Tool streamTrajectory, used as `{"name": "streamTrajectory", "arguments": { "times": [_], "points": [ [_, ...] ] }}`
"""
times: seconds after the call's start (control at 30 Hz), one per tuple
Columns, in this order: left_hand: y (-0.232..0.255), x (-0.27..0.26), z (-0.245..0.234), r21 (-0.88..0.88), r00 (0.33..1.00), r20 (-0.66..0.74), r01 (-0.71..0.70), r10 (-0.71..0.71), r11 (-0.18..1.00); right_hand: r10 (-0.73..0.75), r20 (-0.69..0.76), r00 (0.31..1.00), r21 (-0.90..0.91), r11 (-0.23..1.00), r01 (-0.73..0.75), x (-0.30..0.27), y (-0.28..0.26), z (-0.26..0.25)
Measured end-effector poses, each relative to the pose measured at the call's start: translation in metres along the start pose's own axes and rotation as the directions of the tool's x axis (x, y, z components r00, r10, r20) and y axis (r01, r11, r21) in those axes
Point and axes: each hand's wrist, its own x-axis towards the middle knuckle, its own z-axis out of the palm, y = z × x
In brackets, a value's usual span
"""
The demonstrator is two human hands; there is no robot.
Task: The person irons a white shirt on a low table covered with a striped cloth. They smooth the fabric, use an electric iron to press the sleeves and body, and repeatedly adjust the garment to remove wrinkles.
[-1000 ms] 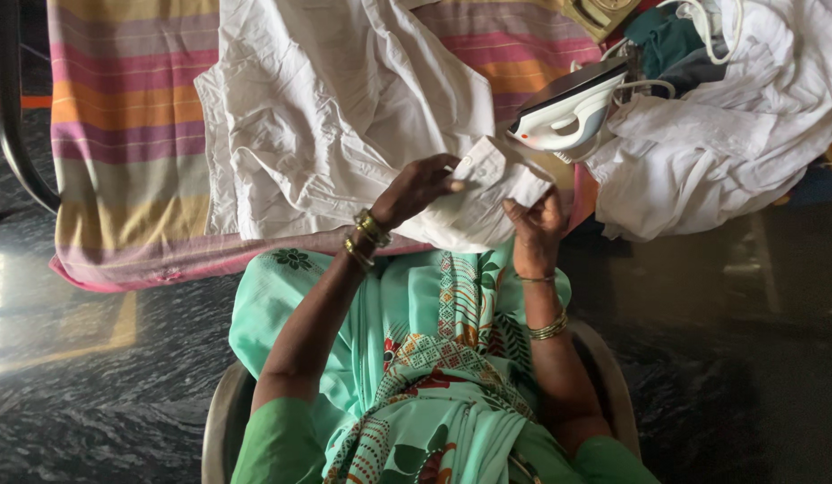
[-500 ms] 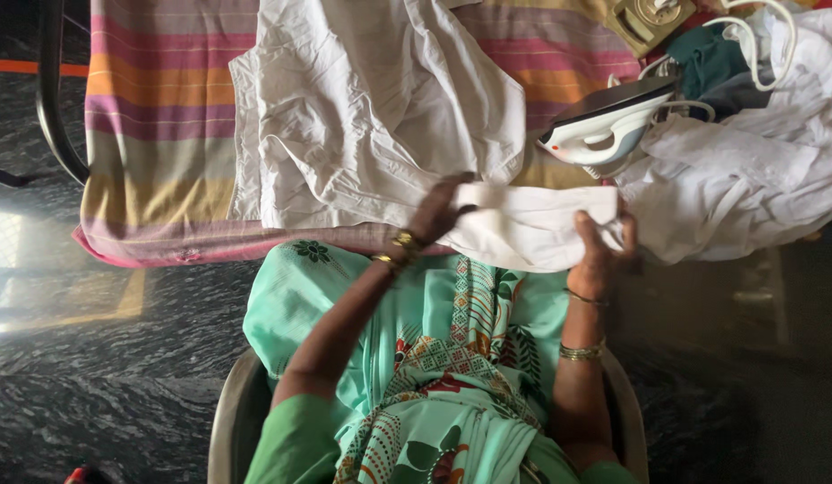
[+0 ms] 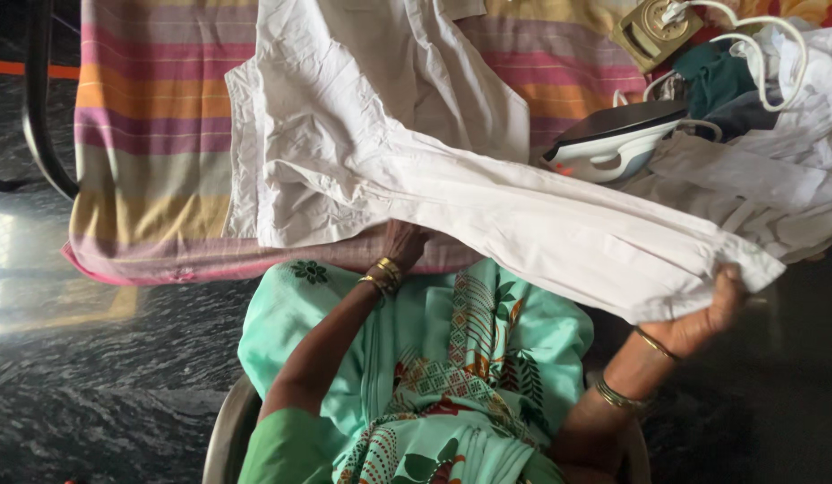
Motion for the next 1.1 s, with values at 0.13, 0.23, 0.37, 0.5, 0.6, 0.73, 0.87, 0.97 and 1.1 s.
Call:
{"name": "streamTrajectory", "arguments": {
  "times": [0.13,0.23,0.37,0.5,0.6,0.73,0.87,0.97,1.1],
  "points": [
    [-0.01,0.047,-0.002,0.062,0.993,-0.105,0.066,-0.059,0.996,0.124,0.01,0.992,-0.005,0.992,-0.124,-0.001,-0.014,0.002],
    [-0.024,0.067,-0.008,0.103,0.988,-0.107,0.118,-0.107,0.988,0.137,-0.001,0.991,0.043,0.99,-0.136,0.003,-0.015,-0.012],
    [-0.062,0.096,-0.025,0.152,0.974,-0.175,0.171,-0.143,0.974,0.066,-0.041,0.997,-0.054,0.996,-0.069,0.009,0.011,-0.047],
    [-0.134,0.113,-0.064,0.234,0.924,-0.317,0.294,-0.214,0.927,0.166,-0.298,0.94,-0.115,0.971,-0.208,0.005,0.073,-0.073],
    [-0.191,0.116,-0.102,0.272,0.877,-0.366,0.422,-0.312,0.865,0.263,-0.229,0.937,0.041,0.965,-0.26,0.004,0.121,-0.066],
    [-0.237,0.106,-0.14,0.256,0.833,-0.292,0.541,-0.469,0.801,0.063,-0.144,0.988,-0.047,0.996,-0.07,0.014,0.175,-0.038],
    [-0.223,0.08,-0.151,0.151,0.841,-0.198,0.533,-0.503,0.833,0.078,-0.27,0.96,-0.208,0.969,-0.137,0.014,0.2,-0.04],
    [-0.184,0.053,-0.157,-0.071,0.876,-0.082,0.471,-0.476,0.879,0.014,-0.304,0.953,-0.375,0.917,-0.133,0.02,0.209,-0.059],
    [-0.132,0.021,-0.166,-0.718,0.9,0.186,0.399,-0.394,0.57,0.0,-0.42,0.907,-0.319,0.936,-0.147,0.033,0.212,-0.075]
  ]
}}
